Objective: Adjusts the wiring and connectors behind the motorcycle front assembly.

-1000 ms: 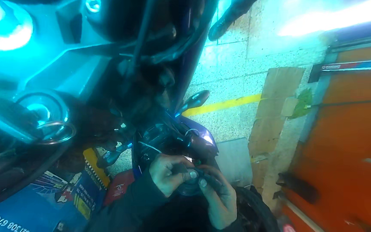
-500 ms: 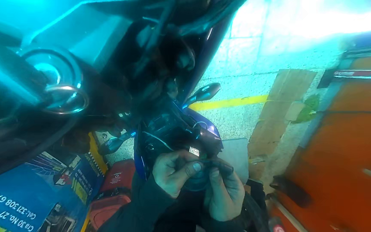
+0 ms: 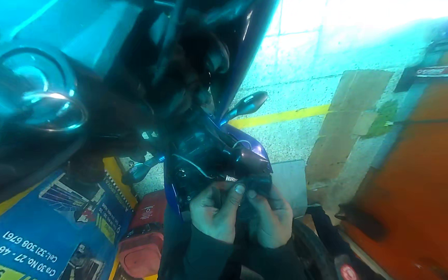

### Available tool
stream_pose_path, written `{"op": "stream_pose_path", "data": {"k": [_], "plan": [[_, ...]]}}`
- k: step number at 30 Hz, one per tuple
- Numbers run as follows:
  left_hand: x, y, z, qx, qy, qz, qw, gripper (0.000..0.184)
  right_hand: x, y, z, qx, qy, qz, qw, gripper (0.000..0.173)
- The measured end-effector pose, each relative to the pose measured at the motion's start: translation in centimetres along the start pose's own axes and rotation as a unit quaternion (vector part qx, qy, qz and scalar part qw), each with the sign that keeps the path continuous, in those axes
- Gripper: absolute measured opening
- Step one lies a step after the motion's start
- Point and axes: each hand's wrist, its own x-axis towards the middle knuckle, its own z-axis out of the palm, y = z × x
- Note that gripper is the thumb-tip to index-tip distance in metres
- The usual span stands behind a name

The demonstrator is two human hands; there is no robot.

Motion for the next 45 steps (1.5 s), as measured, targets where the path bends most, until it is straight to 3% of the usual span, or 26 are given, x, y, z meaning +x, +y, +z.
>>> {"op": "stream_pose_path", "data": {"k": [5, 8, 12, 14, 16, 18, 24, 26, 28, 30, 32, 34, 37, 40, 45], "plan": [[0.1, 0.5, -0.3, 0.005, -0.024, 0.006, 1.000, 0.008, 0.6, 0.1, -0.5, 0.049, -0.053, 0.016, 0.997, 0.029], [0.9, 1.3, -1.7, 0.048, -0.096, -0.014, 0.994, 0.017, 0.9, -0.2, -0.6, 0.034, -0.069, 0.019, 0.997, 0.024], [4.5, 3.2, -5.1, 0.144, -0.220, 0.048, 0.964, 0.040, 2.1, -0.2, -1.6, -0.018, -0.138, -0.034, 0.990, 0.022], [7.0, 4.0, -6.1, 0.181, -0.290, 0.132, 0.930, 0.031, 2.6, -0.3, -2.0, -0.056, -0.170, -0.064, 0.982, 0.023], [10.0, 4.8, -6.2, 0.241, -0.365, 0.263, 0.860, 0.028, 2.8, -0.3, -2.1, -0.086, -0.181, -0.094, 0.975, 0.023], [12.4, 5.2, -5.6, 0.269, -0.414, 0.342, 0.799, 0.026, 2.9, -0.3, -2.1, -0.110, -0.192, -0.124, 0.967, 0.025], [14.8, 5.1, -3.2, 0.250, -0.492, 0.409, 0.727, 0.026, 3.2, -0.1, -1.9, -0.109, -0.184, -0.139, 0.967, 0.021], [14.5, 5.3, -2.9, 0.263, -0.486, 0.425, 0.717, 0.027, 3.2, 0.0, -1.8, -0.114, -0.172, -0.137, 0.969, 0.021], [13.4, 6.1, -3.0, 0.275, -0.472, 0.401, 0.736, 0.027, 3.1, 0.0, -1.8, -0.116, -0.165, -0.134, 0.970, 0.020], [11.0, 7.0, -3.6, 0.283, -0.428, 0.304, 0.803, 0.031, 2.8, -0.2, -1.9, -0.132, -0.165, -0.145, 0.967, 0.019], [7.4, 7.1, -4.5, 0.283, -0.318, 0.185, 0.886, 0.036, 2.2, -0.4, -2.2, -0.184, -0.171, -0.185, 0.950, 0.020], [3.3, 6.5, -5.5, 0.304, -0.211, 0.144, 0.918, 0.038, 0.9, -0.6, -2.6, -0.234, -0.181, -0.215, 0.930, 0.022], [-1.9, 5.3, -5.6, 0.351, -0.116, 0.180, 0.911, 0.030, -0.4, -0.2, -2.7, -0.249, -0.179, -0.256, 0.917, 0.019], [-3.9, 4.2, -4.8, 0.378, -0.050, 0.233, 0.895, 0.021, -0.4, 0.1, -2.8, -0.261, -0.192, -0.299, 0.897, 0.018], [-3.3, 3.7, -4.6, 0.392, -0.041, 0.269, 0.879, 0.022, -0.1, -0.2, -3.3, -0.270, -0.212, -0.293, 0.892, 0.019]]}}
